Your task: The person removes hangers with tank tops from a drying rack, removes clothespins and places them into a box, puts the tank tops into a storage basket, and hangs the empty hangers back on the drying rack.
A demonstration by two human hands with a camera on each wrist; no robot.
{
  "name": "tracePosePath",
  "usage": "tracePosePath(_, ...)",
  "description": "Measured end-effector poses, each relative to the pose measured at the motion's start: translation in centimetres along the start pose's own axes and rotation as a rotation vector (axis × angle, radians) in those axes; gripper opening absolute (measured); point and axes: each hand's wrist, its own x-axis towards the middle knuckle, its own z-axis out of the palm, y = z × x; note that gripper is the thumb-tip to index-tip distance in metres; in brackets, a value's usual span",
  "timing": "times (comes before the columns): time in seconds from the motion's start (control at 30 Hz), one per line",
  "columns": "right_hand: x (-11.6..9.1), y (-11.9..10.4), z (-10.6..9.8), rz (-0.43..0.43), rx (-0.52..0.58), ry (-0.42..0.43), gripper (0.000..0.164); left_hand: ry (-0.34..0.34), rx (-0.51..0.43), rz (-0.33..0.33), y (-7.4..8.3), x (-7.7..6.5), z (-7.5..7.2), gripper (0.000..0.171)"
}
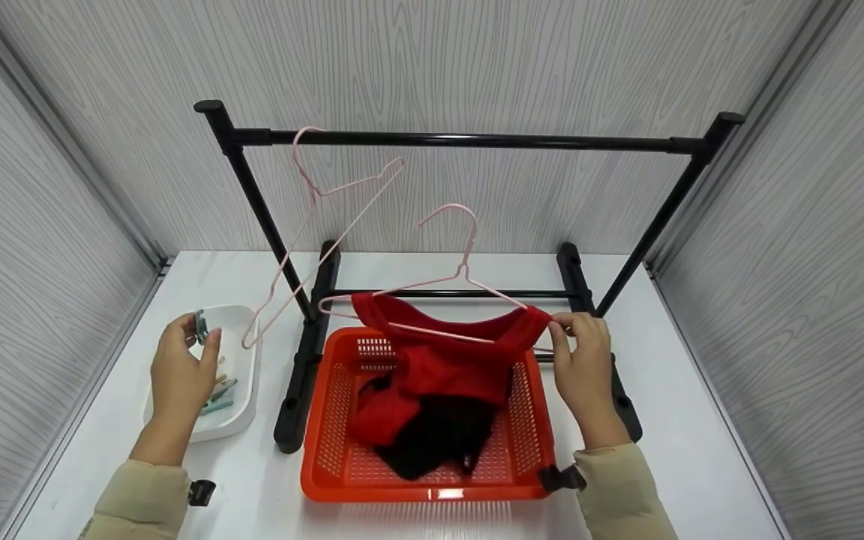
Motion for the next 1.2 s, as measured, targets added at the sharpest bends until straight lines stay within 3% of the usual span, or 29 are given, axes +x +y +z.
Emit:
tracePosePath(0.13, -0.1, 0.1, 0.0, 0.010, -0.002, -0.001, 0.007, -0.151, 0.078, -0.100, -1.8, -0.3, 0.3, 0.049)
tracePosePath(0.23, -0.1, 0.1, 0.0, 0.006, -0.006, -0.002, 0.007, -0.244, 0.129, -0.135, -2.9, -0.5, 0.4, 0.048)
tracePosePath(0.37, -0.2, 0.1, 0.0, 0.006, -0.015, -0.008, 0.008, -0.318, 0.173, -0.156, -4.0, -0.7, 0.5, 0.046)
tracePosePath(0.93, -0.4, -0.1, -0.1, 0.058, -0.015, -0.033, 0.008, -0.446, 0.211, -0.273, -7.2, -1.4, 1.3, 0.046)
tracePosePath(1.2, -0.3, -0.1, -0.2, 0.048, -0.016, -0.031, 0.009, -0.450, 0.165, -0.301, -7.5, -1.9, 1.5, 0.045)
